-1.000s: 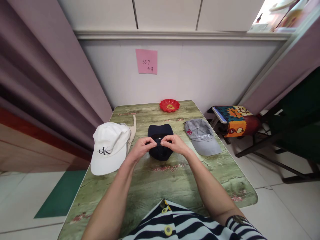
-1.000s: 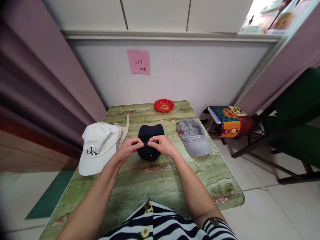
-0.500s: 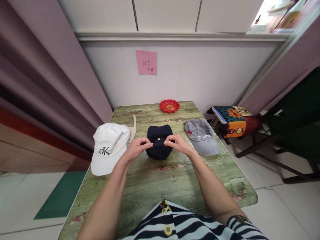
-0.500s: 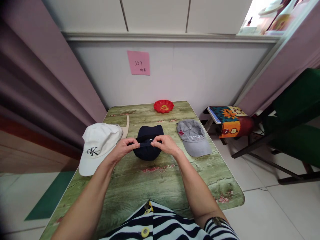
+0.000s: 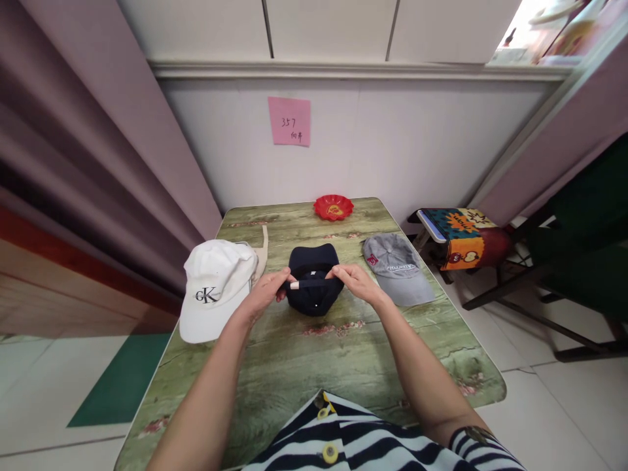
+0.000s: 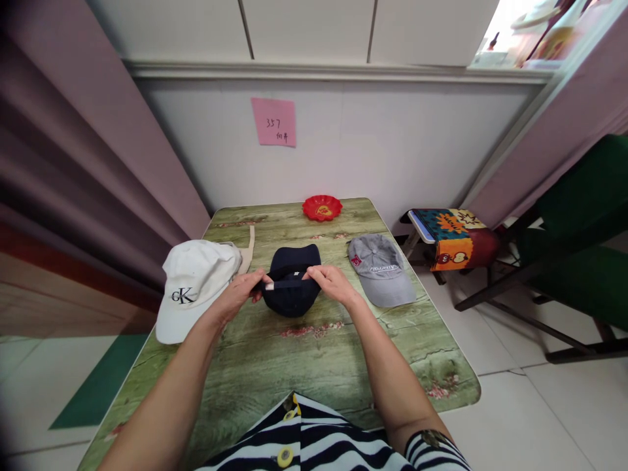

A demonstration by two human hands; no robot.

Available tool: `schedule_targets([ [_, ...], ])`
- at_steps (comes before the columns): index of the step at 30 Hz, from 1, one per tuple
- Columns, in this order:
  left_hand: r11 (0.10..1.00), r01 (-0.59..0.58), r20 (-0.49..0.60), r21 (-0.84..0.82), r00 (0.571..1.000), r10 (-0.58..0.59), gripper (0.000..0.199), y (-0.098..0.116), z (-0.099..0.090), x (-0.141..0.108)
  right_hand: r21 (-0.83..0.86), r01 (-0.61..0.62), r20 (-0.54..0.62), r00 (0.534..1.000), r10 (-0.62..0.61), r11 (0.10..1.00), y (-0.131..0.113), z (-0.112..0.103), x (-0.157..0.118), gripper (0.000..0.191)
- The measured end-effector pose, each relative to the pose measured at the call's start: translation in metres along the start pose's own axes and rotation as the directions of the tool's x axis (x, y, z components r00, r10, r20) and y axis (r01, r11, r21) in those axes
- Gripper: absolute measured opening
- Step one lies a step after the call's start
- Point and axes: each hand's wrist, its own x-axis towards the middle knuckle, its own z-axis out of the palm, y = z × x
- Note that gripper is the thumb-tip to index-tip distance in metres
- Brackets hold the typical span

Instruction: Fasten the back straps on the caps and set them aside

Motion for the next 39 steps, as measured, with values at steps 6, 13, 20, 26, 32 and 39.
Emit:
schedule_targets([
  [6,0.997,-0.021,0.059,0.073,0.998,0.017,0.044,0.005,0.003,0.0,-0.144,0.043,-0.033,0.998,-0.048,0.989,-0.017,0.001,0.002,0.04],
  [13,0.977,-0.136,0.063,0.164,0.99,0.127,0.029,0.008,0.012,0.0,-0.301,0.086,0.066,0.995,-0.069,0.95,-0.034,0.027,0.009,0.014],
  [20,0.987,-0.098,0.026,0.124,0.995,0.095,0.027,0.0,0.008,-0.003,-0.29,0.053,0.065,0.997,-0.035,0.956,-0.016,0.012,0.003,0.022],
  [26,0.986,-0.099,0.043,0.135,0.995,0.094,0.031,-0.002,0.011,0.001,-0.276,0.029,0.042,0.999,-0.019,0.961,-0.005,0.004,-0.005,0.024],
  [32,0.999,-0.013,0.042,0.049,0.999,0.011,0.047,0.004,0.013,-0.003,-0.283,0.041,0.025,0.999,-0.036,0.958,-0.018,0.016,-0.003,0.019],
  [39,0.992,-0.072,0.027,0.101,0.997,0.07,0.029,0.0,0.01,-0.013,-0.258,0.025,0.013,1.0,-0.022,0.966,-0.014,0.028,-0.003,0.019],
])
